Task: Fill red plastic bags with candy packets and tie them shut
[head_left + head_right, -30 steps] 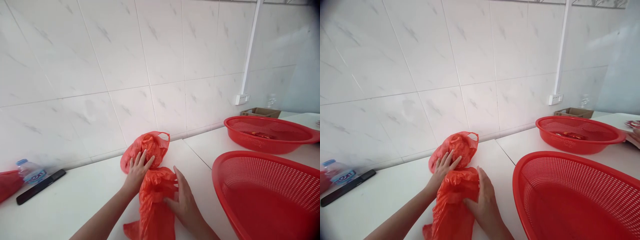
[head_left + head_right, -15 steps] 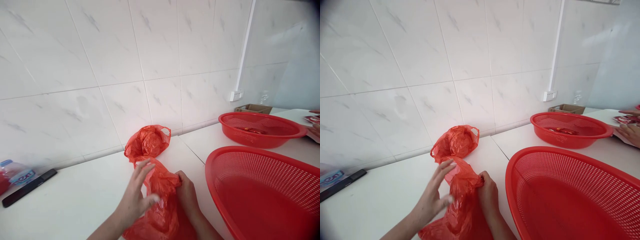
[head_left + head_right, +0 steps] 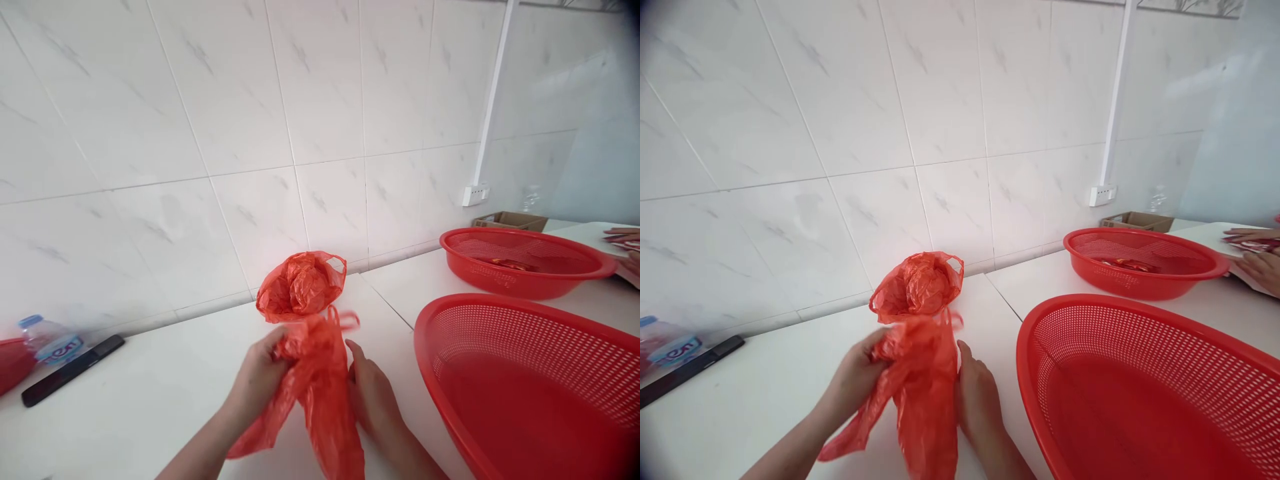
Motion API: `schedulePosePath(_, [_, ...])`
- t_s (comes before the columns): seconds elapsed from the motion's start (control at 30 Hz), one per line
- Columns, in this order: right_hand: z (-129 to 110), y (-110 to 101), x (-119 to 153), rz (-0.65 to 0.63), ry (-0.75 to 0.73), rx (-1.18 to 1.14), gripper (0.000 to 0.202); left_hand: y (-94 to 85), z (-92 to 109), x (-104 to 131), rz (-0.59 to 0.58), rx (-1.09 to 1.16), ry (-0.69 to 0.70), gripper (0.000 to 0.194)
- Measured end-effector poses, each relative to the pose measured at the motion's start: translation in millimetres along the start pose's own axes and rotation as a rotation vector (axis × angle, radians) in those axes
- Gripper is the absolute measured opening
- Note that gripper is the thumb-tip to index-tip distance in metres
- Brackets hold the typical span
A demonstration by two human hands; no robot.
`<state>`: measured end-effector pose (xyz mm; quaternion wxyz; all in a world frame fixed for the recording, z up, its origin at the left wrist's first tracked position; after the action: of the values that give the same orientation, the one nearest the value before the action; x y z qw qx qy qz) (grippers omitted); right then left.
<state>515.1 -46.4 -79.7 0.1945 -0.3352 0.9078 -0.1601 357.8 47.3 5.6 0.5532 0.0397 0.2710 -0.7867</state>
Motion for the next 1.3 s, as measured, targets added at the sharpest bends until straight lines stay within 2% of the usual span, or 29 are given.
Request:
schedulePosePath(0.1, [1.0,2.0,-0.3,-0.012,-0.006,-0.009,0.018,-17.3,16.5,-21.5,0.213,0.051,-0.014,0.021])
schedulePosePath(0.17, [4.7,4.3,-1.2,0.015,-0.033,0.008,0.013,-26.8,32.9,-37.1,0.372,0.043,0.054,0.017])
schedulePosePath(0.3, [12.3,8.9,-3.9,0.066,-0.046,0.087,0.012,-43.7,76.5,-79.9,0.715,-0.069,0.345,0.011])
schedulePosePath(0.37, [14.3,9.7,-6.6,0.094,-0.035,0.113,0.013,-47.4,96.2,-109.8,0.828,-0.132,0.522,0.015])
schedulePosePath(0.47, [16.8,7.8,-12.8,0.132,0.026,0.092,0.012,-39.9,109.6,-160.9,0.833,-0.353,0.729,0.032])
schedulePosePath(0.57, [21.0,3.8,-20.3,0.176,0.117,0.052,0.010,-19.2,97.7,-202.2,0.571,-0.508,0.769,0.038])
schedulePosePath(0.63, [24.3,1.7,-24.4,0.214,0.143,0.024,0.008,-5.1,82.6,-212.1,0.366,-0.598,0.745,0.048])
schedulePosePath(0.7, [27.1,0.8,-27.0,0.235,0.143,-0.011,0.008,3.3,70.6,-204.5,0.245,-0.671,0.728,0.059])
schedulePosePath(0.77, [28.8,0.8,-28.2,0.235,0.132,-0.035,0.008,5.2,65.7,-182.0,0.196,-0.684,0.744,0.060])
schedulePosePath(0.83, [29.1,0.5,-28.5,0.233,0.113,-0.042,0.008,3.7,64.8,-150.0,0.135,-0.648,0.779,0.052])
schedulePosePath(0.9, [28.9,-0.4,-28.7,0.240,0.101,-0.042,0.009,3.6,59.9,-114.0,-0.020,-0.643,0.784,0.044])
schedulePosePath(0.97, [28.9,-1.1,-29.0,0.244,0.104,-0.052,0.009,6.3,44.6,-78.4,-0.211,-0.665,0.710,0.040])
schedulePosePath(1.03, [28.9,-0.9,-29.1,0.243,0.106,-0.078,0.009,11.1,18.7,-46.7,-0.343,-0.686,0.600,0.054])
schedulePosePath(1.1, [28.2,-0.1,-27.7,0.247,0.100,-0.102,0.010,16.8,-12.8,-21.6,-0.350,-0.686,0.488,0.071])
schedulePosePath(1.17, [25.7,0.3,-23.6,0.263,0.097,-0.112,0.018,23.6,-42.9,-2.6,-0.334,-0.657,0.438,0.075])
schedulePosePath(1.23, [20.3,-0.6,-15.4,0.277,0.110,-0.112,0.031,28.7,-65.9,10.5,-0.273,-0.623,0.430,0.063])
schedulePosePath(1.3, [10.8,-3.7,-2.9,0.267,0.112,-0.120,0.039,30.5,-79.8,18.6,-0.191,-0.585,0.449,0.049])
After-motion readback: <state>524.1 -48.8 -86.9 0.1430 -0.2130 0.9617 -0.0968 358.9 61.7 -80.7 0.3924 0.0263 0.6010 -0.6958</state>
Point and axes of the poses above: each hand's wrist, its own x-axis away from the middle knuckle, its own y-axis out of the palm, z = x × y, the point moved 2 cm from there along -x, towards the middle knuckle, and after that the axes turned 15 degrees about z, right-handed, at the moved point
